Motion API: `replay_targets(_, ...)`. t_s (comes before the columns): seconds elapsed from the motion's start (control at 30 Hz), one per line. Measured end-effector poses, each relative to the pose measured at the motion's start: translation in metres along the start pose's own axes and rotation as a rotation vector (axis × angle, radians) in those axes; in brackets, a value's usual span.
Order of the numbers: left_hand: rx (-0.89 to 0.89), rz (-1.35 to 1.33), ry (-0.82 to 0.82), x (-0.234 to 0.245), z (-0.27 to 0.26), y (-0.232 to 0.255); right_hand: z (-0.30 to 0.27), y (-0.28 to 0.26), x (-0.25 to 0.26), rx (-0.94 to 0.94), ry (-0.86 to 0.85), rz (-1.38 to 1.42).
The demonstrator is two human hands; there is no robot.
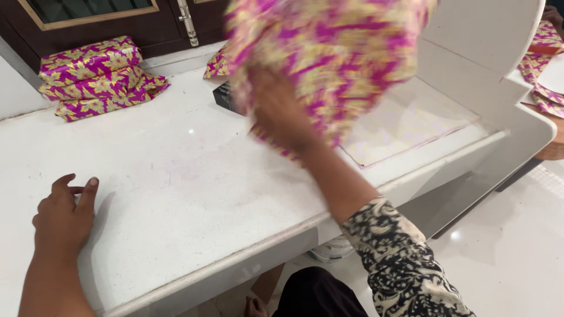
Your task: The person wraps a rectangular box using floral-patterned fabric. They unfold the fabric, place the box on it, fold the fabric around the box, and tuck the edges to secure the wrap. The wrapped item is then placed on the counter with other wrapped items.
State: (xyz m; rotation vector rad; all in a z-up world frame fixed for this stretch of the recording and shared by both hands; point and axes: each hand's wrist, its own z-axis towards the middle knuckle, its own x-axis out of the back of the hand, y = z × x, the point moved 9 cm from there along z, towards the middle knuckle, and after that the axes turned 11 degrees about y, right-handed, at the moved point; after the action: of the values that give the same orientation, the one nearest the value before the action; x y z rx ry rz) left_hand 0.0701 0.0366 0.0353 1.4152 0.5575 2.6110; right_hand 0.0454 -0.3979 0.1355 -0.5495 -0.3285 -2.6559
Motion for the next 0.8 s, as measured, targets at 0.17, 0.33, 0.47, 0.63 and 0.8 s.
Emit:
replay_targets(0.17, 0.109, -0.204, -0.033, 0.001, -0.003, -0.009, -0.044, -0.144, -0.061, 0.479, -0.385, 0.465)
replay_targets(0.33, -0.032, -0.452, -0.028, -0.006, 0.012, -0.003, -0.072, -0.165, -0.042, 0.918, -0.009, 0.243)
replay_targets(0.47, -0.049, -0.503, -0.038, -0.013, 0.039, 0.004, -0.057, -0.141, -0.031, 0.768, 0.012, 0.261)
replay_targets(0.63, -0.054, -0.454, -0.062, -0.013, 0.033, -0.001, -0.035, -0.125, -0.022, 0.471, -0.012, 0.321)
replay_targets(0.8, -0.081, -0.418, -0.113, -0.024, 0.014, 0.016, -0.022, -0.094, -0.004, 0.048, -0.046, 0.728)
